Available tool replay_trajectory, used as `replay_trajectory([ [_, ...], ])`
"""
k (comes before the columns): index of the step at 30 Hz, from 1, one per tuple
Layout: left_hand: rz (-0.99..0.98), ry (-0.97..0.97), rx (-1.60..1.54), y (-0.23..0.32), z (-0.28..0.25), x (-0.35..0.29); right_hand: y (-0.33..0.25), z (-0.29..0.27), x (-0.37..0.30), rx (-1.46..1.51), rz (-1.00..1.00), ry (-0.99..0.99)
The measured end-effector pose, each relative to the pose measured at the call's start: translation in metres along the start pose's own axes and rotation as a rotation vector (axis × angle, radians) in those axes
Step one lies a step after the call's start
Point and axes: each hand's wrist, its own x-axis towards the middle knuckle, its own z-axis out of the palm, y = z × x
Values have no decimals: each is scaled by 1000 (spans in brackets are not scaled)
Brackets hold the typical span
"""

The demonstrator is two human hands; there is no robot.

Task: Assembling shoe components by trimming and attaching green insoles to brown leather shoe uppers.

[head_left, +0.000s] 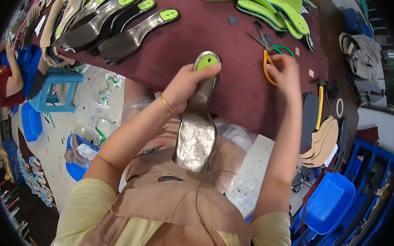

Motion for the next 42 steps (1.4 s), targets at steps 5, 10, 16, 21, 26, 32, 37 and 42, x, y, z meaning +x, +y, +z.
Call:
replay_trajectory([
  [5,-280,60,-301,32,-8,-16,25,-18,26,-417,3,-279],
  [10,-314,-99,-494,30,-22,-28,-21,12,-49,408,-66,-44],
  [16,-390,-168,-601,35,0,-41,-99,8,-100,354,-197,-355],
  [21,-432,-26,-576,36,13,-50,-107,7,-98,313,-140,-356],
  [26,-454,-10,-504,22,11,-51,-68,33,-111,194,-351,-215],
  [32,-449,-25,-470,13,-5,-41,-83,31,-106,212,-318,-232],
  [37,-462,-183,-482,10,-11,-42,-95,27,-99,226,-255,-325],
  [42,-476,-66,-438,6,-5,-39,-78,43,-104,228,-385,-165],
])
